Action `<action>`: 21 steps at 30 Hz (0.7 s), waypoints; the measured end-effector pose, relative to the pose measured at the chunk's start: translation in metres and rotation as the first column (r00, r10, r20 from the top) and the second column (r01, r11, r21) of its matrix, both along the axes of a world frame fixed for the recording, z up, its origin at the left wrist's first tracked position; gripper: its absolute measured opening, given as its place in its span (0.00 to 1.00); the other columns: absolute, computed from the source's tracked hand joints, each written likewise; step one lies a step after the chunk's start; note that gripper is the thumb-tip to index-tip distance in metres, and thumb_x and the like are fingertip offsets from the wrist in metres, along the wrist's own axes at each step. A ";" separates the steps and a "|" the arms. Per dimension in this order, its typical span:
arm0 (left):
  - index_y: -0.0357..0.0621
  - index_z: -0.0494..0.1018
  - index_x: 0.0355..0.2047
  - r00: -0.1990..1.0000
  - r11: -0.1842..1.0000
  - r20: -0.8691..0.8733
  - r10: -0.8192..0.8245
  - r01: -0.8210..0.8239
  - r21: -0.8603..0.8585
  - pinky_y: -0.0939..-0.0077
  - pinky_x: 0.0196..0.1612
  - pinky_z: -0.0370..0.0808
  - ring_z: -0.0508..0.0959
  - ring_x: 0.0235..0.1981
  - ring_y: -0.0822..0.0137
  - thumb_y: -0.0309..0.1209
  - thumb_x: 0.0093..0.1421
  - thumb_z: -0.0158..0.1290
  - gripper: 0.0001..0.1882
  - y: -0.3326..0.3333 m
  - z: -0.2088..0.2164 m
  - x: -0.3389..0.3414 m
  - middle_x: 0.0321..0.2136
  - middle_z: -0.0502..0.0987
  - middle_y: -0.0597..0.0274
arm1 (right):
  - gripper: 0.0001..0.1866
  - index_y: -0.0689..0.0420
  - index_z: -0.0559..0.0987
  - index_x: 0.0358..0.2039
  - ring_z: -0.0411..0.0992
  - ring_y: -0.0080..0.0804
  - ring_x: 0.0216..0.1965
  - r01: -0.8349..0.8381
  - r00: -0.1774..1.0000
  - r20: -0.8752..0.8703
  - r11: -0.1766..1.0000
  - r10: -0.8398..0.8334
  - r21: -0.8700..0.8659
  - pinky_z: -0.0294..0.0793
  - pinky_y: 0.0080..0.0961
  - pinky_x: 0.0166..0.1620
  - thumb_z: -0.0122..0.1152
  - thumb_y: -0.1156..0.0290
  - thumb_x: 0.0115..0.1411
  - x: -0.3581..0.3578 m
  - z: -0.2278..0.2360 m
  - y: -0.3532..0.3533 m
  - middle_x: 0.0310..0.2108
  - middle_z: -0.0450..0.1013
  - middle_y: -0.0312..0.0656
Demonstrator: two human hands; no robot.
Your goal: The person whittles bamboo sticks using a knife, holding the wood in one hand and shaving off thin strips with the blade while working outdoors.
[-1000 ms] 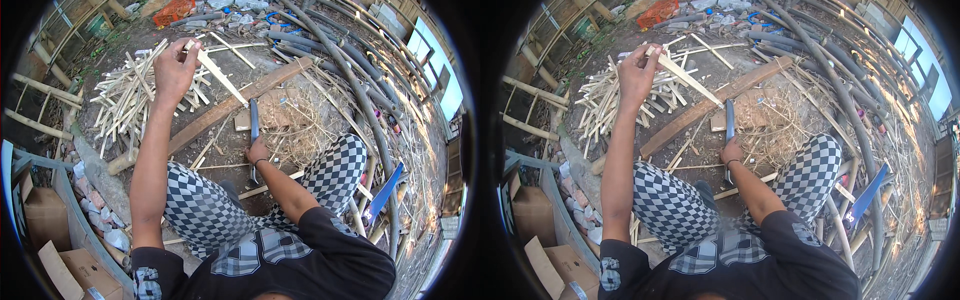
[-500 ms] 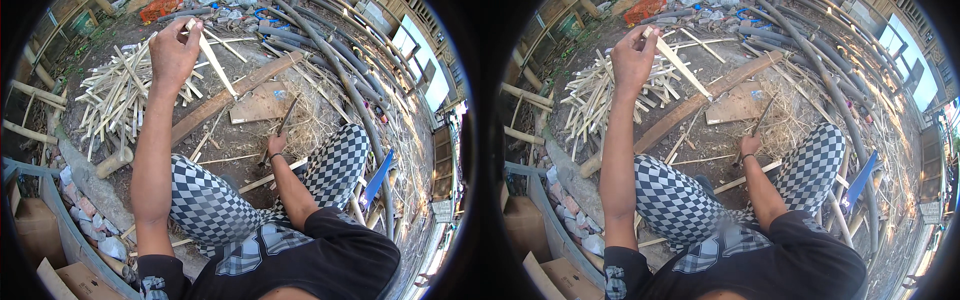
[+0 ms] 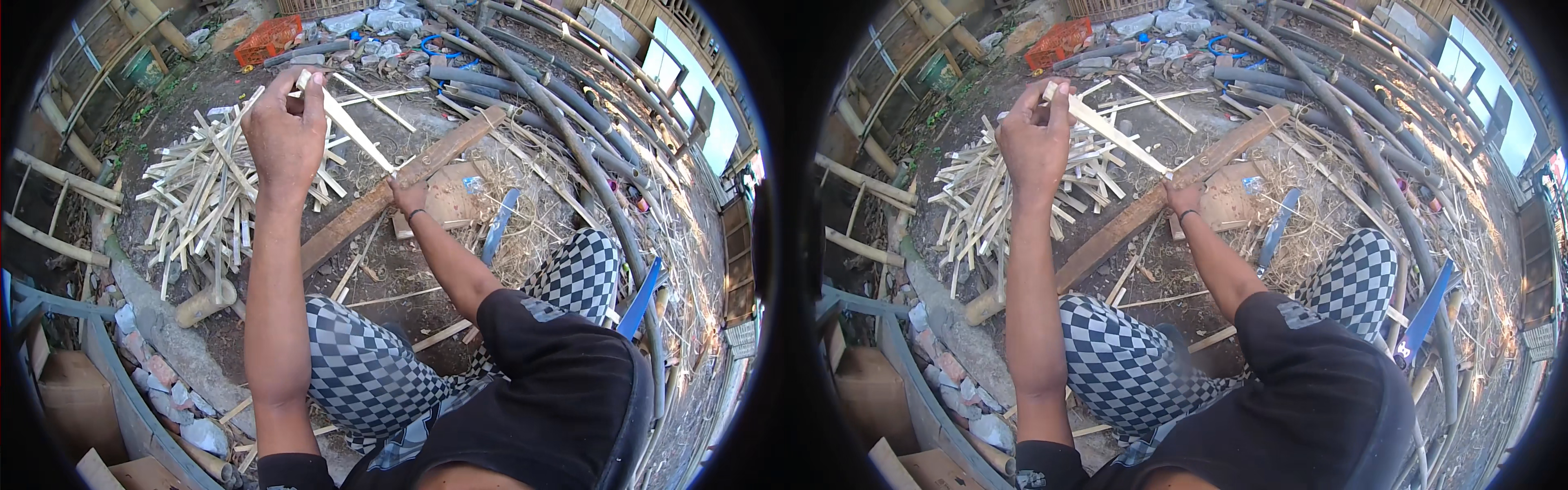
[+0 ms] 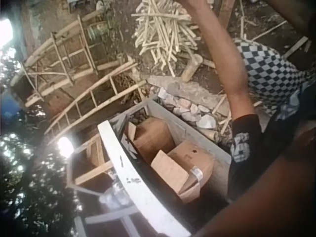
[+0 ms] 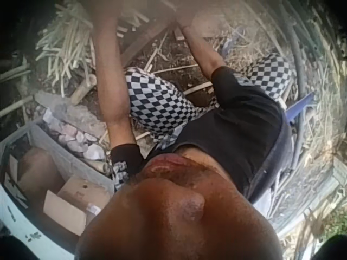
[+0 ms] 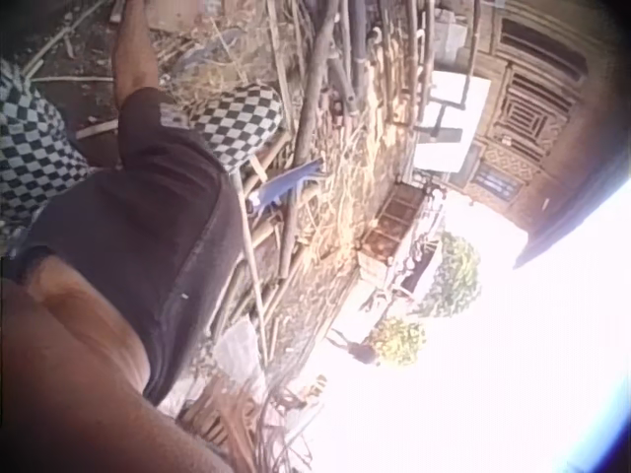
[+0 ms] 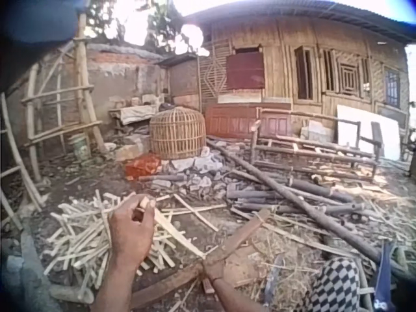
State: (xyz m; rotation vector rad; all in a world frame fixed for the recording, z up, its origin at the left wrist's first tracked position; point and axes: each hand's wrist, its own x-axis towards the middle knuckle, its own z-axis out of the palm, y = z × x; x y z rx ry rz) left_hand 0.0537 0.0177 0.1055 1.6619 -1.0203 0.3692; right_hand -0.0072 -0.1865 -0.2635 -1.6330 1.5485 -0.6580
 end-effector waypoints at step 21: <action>0.36 0.75 0.46 0.991 0.997 -0.134 -0.013 0.002 -0.082 0.82 0.34 0.78 0.80 0.30 0.74 0.30 0.67 0.52 0.11 -0.005 -0.008 0.000 0.37 0.82 0.56 | 0.52 0.57 0.49 0.69 0.65 0.51 0.60 -0.775 0.572 -0.551 0.621 0.608 -0.119 0.64 0.37 0.63 0.70 0.55 0.53 0.011 0.002 -0.034 0.61 0.63 0.55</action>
